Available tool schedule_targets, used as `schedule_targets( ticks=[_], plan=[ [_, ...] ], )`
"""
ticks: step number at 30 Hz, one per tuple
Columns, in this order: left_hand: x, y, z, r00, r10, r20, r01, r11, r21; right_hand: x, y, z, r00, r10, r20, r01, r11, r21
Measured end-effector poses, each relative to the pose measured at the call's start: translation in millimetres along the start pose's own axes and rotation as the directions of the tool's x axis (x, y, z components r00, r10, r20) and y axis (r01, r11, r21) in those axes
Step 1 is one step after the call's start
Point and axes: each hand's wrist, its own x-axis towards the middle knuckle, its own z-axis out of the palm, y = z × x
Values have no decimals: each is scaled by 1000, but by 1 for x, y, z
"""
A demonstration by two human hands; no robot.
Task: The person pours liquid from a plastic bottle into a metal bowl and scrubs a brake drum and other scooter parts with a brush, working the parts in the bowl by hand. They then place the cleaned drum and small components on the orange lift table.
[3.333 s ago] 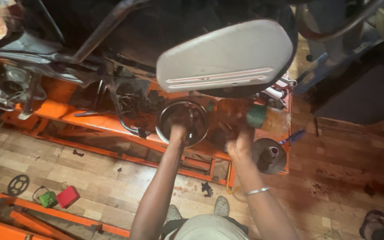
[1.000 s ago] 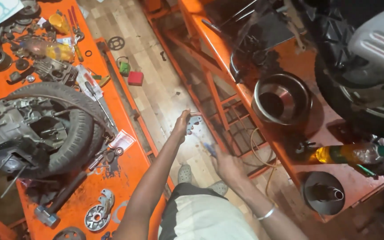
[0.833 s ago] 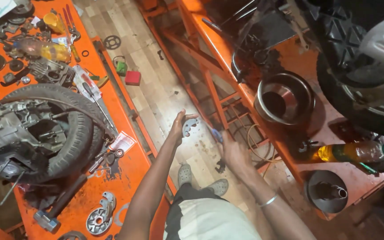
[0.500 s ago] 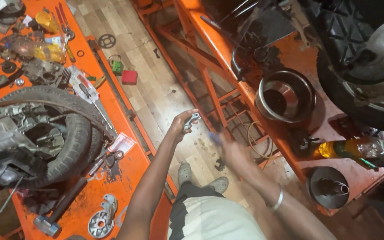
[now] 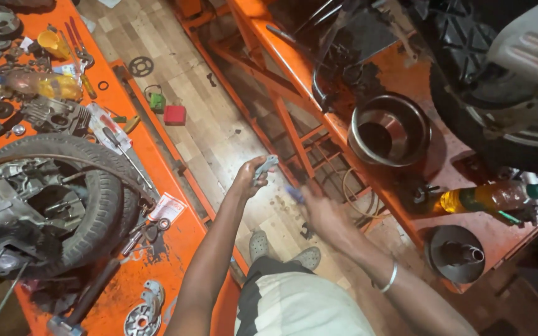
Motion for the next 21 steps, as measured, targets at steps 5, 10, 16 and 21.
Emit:
schedule_targets(
  ticks=[5,10,16,21],
  plan=[
    [-11,9,16,997,-13,-82,9,999,-47,-4,-3,0,996,47,78,-53,995,81],
    [-20,14,23,996,79,-29,-78,997,28,-10,-10,3,997,-10,71,12,999,-34],
    [-19,13,22,989,109,-100,-107,994,30,-8,-14,2,984,-149,-99,145,988,-46],
    [-7,7,12,990,102,-92,-103,995,-10,-1,-8,20,957,-227,-180,216,973,-80]
  ],
)
